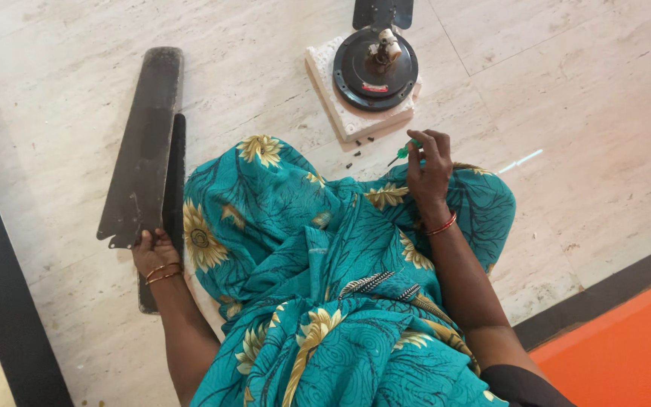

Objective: The person uses a screwdriver to remove screws from the fan blade mounting points and detaches a fan blade from the motor housing. The removed blade is placed on the floor beside them.

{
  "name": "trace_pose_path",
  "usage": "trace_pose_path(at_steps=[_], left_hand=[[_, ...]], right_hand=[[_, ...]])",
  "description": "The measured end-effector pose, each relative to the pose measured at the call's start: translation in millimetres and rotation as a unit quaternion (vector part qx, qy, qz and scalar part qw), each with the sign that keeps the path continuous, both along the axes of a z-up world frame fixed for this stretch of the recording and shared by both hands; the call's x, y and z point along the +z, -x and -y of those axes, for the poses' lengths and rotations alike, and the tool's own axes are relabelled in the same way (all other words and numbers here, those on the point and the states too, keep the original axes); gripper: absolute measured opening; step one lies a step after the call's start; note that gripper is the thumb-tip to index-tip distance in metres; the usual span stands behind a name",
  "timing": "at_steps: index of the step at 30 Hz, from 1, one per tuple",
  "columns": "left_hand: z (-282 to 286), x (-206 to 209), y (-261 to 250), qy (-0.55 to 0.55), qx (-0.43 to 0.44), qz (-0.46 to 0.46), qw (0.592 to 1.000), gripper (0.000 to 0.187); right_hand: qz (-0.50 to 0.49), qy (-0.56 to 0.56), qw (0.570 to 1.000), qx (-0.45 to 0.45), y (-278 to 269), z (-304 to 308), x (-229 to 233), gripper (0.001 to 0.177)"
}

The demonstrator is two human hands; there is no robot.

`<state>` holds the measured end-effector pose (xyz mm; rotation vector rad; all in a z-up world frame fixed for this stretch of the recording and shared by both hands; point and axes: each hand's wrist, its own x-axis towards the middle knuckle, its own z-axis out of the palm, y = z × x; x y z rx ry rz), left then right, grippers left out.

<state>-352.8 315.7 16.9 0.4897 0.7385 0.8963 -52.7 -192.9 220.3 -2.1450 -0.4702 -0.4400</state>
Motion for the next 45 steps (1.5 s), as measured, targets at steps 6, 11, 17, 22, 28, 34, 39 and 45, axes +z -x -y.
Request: trace_pose_path(at_steps=[6, 11, 17, 22, 28, 34, 39, 45], left_hand=[[21.7, -8.8, 16.2, 0.124, 0.042, -0.049, 0.990, 0.027], [30.8, -10.6, 26.7, 0.207, 0.092, -0.265, 0.937, 0.025], [45.2, -9.2, 35.0, 0.192, 0.035, -0.409, 0.891, 0.032], [46.2, -11.0, 33.9, -0.122, -0.168, -0.764, 0.610, 0.032], [48.9, -4.2, 31.7, -0.159, -0.171, -0.814, 0.531, 0.033], [59.8, 15.9, 32.1, 0.047, -0.034, -0.720, 0.692, 0.064], [62.1, 8.9, 30.9, 0.033, -0.047, -0.786, 0.615, 0.069], [59.3, -6.5, 43.8, 0.003, 0.027, -0.822, 0.569, 0.075]], right_hand=[[-0.015, -0.015, 1.000, -0.004, 1.2, 1.0, -0.9, 0.022], [-0.005, -0.019, 1.000, 0.006, 1.5, 3.2, -1.4, 0.023], [-0.006, -0.027, 1.000, 0.012, 2.1, 5.4, -2.5, 0.024], [-0.005, -0.025, 1.000, 0.000, 3.9, 7.2, -5.4, 0.024], [-0.014, -0.026, 0.999, -0.018, 10.5, 12.5, -6.2, 0.026], [-0.008, -0.012, 1.000, -0.019, 16.2, 10.0, -5.6, 0.028], [-0.013, -0.007, 0.999, -0.028, 17.3, 8.7, -3.9, 0.025], [-0.012, -0.008, 1.000, -0.017, 21.8, 10.5, -2.9, 0.025]])
